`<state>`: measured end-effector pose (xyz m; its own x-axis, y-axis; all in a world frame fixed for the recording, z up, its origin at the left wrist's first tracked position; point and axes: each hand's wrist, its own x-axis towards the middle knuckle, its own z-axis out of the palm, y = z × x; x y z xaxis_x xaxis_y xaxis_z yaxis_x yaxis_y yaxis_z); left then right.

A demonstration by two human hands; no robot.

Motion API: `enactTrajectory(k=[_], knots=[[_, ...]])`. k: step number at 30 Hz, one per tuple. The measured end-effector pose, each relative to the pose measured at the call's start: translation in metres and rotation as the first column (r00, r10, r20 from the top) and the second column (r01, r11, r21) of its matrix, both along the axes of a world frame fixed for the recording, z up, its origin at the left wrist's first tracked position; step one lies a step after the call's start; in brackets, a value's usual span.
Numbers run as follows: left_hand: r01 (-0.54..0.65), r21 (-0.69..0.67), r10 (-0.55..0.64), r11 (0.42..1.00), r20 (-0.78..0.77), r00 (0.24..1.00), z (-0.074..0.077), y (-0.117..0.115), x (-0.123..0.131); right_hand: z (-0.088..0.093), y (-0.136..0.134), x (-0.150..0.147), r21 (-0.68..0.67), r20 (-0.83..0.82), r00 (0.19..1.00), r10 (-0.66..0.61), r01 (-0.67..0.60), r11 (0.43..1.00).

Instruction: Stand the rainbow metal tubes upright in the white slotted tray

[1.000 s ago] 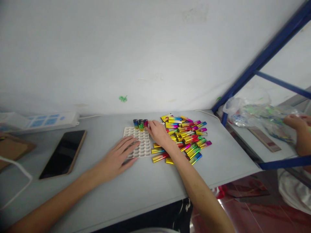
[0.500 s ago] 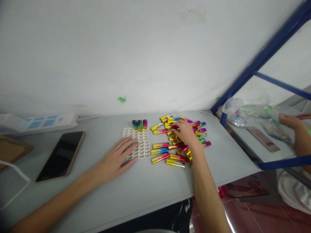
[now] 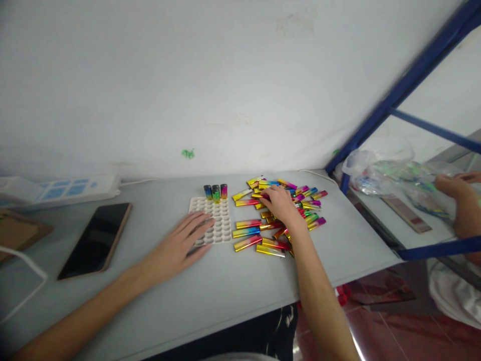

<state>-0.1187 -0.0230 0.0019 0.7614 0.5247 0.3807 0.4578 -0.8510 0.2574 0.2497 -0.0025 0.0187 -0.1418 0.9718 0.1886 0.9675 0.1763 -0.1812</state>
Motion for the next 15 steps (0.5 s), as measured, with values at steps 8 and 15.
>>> enactTrajectory(k=[8,15], knots=[[0.001,-0.006,-0.001,1.000,0.001,1.000,0.000,-0.001,0.000,0.002,0.011,-0.030,0.139,-0.066,0.992,0.112,-0.102,0.985],[-0.004,0.001,0.004,1.000,-0.019,1.000,0.002,-0.002,0.001,0.000,0.027,-0.050,0.072,0.041,0.992,0.118,-0.121,0.990]])
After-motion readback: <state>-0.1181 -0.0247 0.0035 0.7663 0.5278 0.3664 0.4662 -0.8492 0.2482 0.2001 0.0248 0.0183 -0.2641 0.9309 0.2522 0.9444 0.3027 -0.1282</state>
